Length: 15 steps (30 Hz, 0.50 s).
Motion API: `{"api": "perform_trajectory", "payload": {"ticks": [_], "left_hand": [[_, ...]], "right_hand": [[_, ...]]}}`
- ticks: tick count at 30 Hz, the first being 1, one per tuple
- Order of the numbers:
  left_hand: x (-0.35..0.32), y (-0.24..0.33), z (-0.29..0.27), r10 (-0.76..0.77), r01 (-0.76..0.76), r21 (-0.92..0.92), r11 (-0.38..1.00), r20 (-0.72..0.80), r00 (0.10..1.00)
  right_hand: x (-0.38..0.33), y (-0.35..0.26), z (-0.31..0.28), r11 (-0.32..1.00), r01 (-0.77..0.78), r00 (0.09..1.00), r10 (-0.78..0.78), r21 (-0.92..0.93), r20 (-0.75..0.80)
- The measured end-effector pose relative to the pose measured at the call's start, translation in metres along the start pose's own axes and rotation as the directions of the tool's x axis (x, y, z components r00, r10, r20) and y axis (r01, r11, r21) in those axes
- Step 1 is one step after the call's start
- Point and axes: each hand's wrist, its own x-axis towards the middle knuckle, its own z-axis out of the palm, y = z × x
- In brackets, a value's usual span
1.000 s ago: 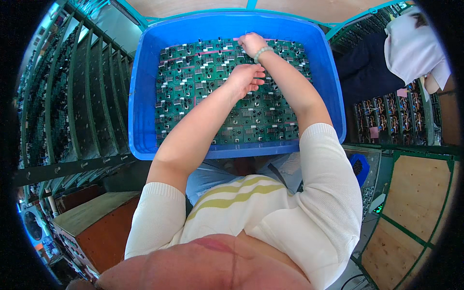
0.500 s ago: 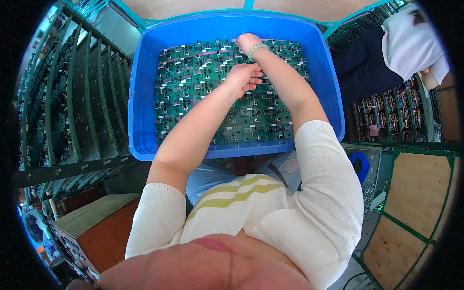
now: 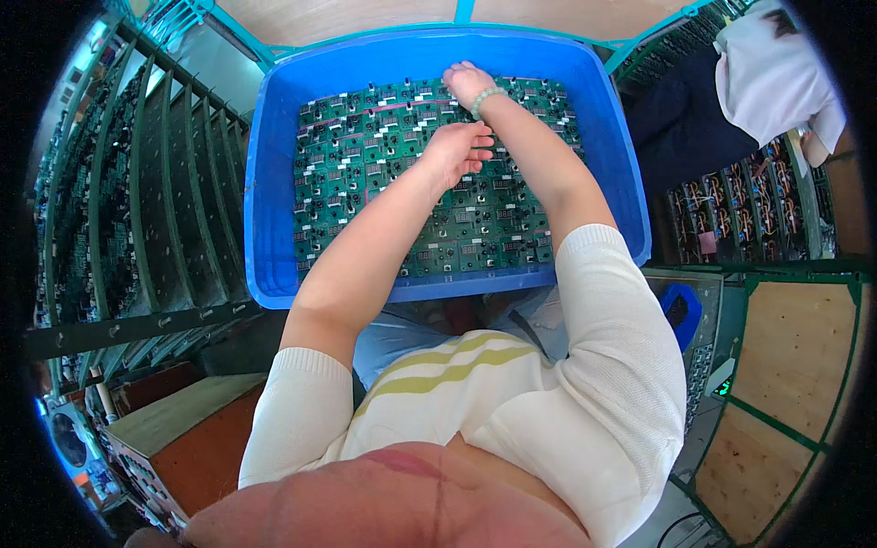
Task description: The person takes small electronic components and attaches them onto circuit boards arranged inside a blue bin by hand.
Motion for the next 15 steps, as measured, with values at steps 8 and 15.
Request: {"api": "perform_trajectory", "payload": {"ticks": [8,15], "left_hand": [[0.001,-0.003,-0.004,-0.028,0.029,-0.023,0.999,0.043,0.999],[0.007,-0.002,0.003,-0.06,0.054,0.072,0.996,0.089,0.994]], "right_hand": [[-0.029,0.016,-0.037,0.989,0.006,0.985,0.02,0.149,-0.174],[-0.198,0.057,-0.21,0.987,0.087,0.7,0.039,0.139,-0.713]]}}
